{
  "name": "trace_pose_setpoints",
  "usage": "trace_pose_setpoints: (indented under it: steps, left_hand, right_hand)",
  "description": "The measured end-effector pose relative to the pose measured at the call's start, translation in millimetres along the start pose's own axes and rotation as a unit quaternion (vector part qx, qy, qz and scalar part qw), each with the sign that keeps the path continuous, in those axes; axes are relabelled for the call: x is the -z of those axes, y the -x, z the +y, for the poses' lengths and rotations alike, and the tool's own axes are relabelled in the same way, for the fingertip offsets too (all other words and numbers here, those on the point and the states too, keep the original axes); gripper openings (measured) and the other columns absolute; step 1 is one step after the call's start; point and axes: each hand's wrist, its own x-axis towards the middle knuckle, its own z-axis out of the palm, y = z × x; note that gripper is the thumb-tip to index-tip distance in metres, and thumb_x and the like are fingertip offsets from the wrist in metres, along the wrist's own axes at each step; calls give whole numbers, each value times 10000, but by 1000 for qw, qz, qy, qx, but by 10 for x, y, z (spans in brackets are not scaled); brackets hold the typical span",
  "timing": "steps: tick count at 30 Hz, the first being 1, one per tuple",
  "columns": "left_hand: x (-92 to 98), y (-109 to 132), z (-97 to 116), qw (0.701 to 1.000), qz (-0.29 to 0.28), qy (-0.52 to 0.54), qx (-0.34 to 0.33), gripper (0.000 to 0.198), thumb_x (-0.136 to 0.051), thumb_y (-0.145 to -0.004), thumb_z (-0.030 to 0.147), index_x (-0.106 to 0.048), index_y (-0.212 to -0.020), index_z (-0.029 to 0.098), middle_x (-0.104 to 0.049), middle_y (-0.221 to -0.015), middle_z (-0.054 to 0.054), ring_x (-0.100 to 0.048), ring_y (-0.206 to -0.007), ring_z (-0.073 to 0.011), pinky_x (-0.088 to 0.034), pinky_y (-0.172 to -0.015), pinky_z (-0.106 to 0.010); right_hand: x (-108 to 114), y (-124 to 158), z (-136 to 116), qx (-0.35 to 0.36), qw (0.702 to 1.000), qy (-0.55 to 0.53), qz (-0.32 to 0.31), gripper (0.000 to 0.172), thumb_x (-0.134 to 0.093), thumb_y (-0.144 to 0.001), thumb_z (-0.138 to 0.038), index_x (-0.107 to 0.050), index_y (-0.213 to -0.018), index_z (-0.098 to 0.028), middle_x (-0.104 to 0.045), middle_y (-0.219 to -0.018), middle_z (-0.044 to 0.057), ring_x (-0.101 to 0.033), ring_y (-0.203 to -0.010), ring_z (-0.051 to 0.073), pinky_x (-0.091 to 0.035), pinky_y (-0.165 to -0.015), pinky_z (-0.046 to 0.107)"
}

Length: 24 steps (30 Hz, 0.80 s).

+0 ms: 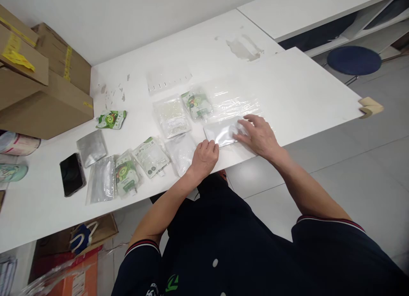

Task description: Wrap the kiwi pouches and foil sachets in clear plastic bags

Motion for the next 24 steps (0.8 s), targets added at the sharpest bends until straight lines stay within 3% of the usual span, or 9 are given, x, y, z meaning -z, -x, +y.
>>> trace_pose_setpoints:
  steps: [2, 4, 8, 11, 14, 17, 20, 24]
  left_hand:
    - [0, 7, -21, 999, 27, 20, -13, 358, -331, -919, -26, -628, -1027, 142, -676, -1100, -135, -635, -1063, -243, -527, -865, -390]
    - [28, 38, -30, 997, 54, 52, -17, 364, -319, -915, -37, -623, -1006, 141, -673, -1159, -131, -622, -1139, -229, -525, -946, -389]
    - [208, 149, 5, 985, 58, 160, -19, 283, -323, -979, 54, -593, -971, 139, -698, -1054, -112, -659, -1031, -190, -547, -867, -316]
    - [394, 178, 17, 968, 53, 246, 3, 240, -341, -1029, 211, -573, -988, 165, -693, -947, -62, -659, -862, -157, -527, -730, -271]
    - [495, 49, -66, 952, 57, 296, 48, 246, -343, -1035, 276, -560, -961, 186, -657, -821, -15, -593, -676, -120, -457, -631, -245]
    - [447, -234, -242, 952, 74, 280, 105, 251, -339, -1032, 294, -554, -958, 189, -606, -719, 4, -539, -603, -125, -404, -605, -257]
    - [312, -530, -422, 965, 51, 200, 159, 257, -321, -1026, 251, -563, -978, 180, -612, -736, -26, -563, -651, -166, -409, -636, -291]
    - [184, -654, -479, 980, 25, 49, 189, 238, -371, -966, 137, -575, -1089, 134, -635, -1056, -152, -609, -944, -254, -460, -774, -357]
  right_hand:
    - [5, 113, 73, 112, 992, -23, -45, 557, -580, -904, -538, -525, -1378, -252, -440, -1518, 135, -419, -1360, 374, -428, -1008, 537]
    - [42, 240, 123, 153, 985, -20, -79, 572, -577, -910, -518, -488, -1419, -271, -417, -1551, 103, -378, -1412, 356, -395, -1057, 536]
    - [265, 442, 89, 129, 990, -14, -45, 383, -372, -1007, -260, -596, -1318, -265, -612, -1383, 58, -540, -1301, 268, -430, -1032, 467]
    - [520, 430, 23, 118, 990, -34, -66, 382, -360, -996, -254, -657, -1236, -276, -694, -1254, 34, -636, -1162, 244, -483, -961, 429]
    - [701, 202, -2, 89, 990, -31, -103, 381, -363, -985, -332, -680, -1187, -274, -724, -1155, 46, -667, -1038, 264, -508, -866, 429]
    - [701, -195, 24, 56, 989, -41, -131, 378, -346, -987, -368, -688, -1091, -244, -729, -1029, 57, -664, -908, 248, -490, -754, 379]
    - [516, -606, 76, 36, 985, -21, -168, 349, -351, -984, -346, -673, -978, -211, -704, -906, 71, -629, -804, 229, -437, -667, 343]
    - [153, -909, 139, 52, 978, 50, -195, 290, -398, -958, -286, -660, -910, -172, -669, -897, 116, -593, -853, 251, -415, -672, 345]
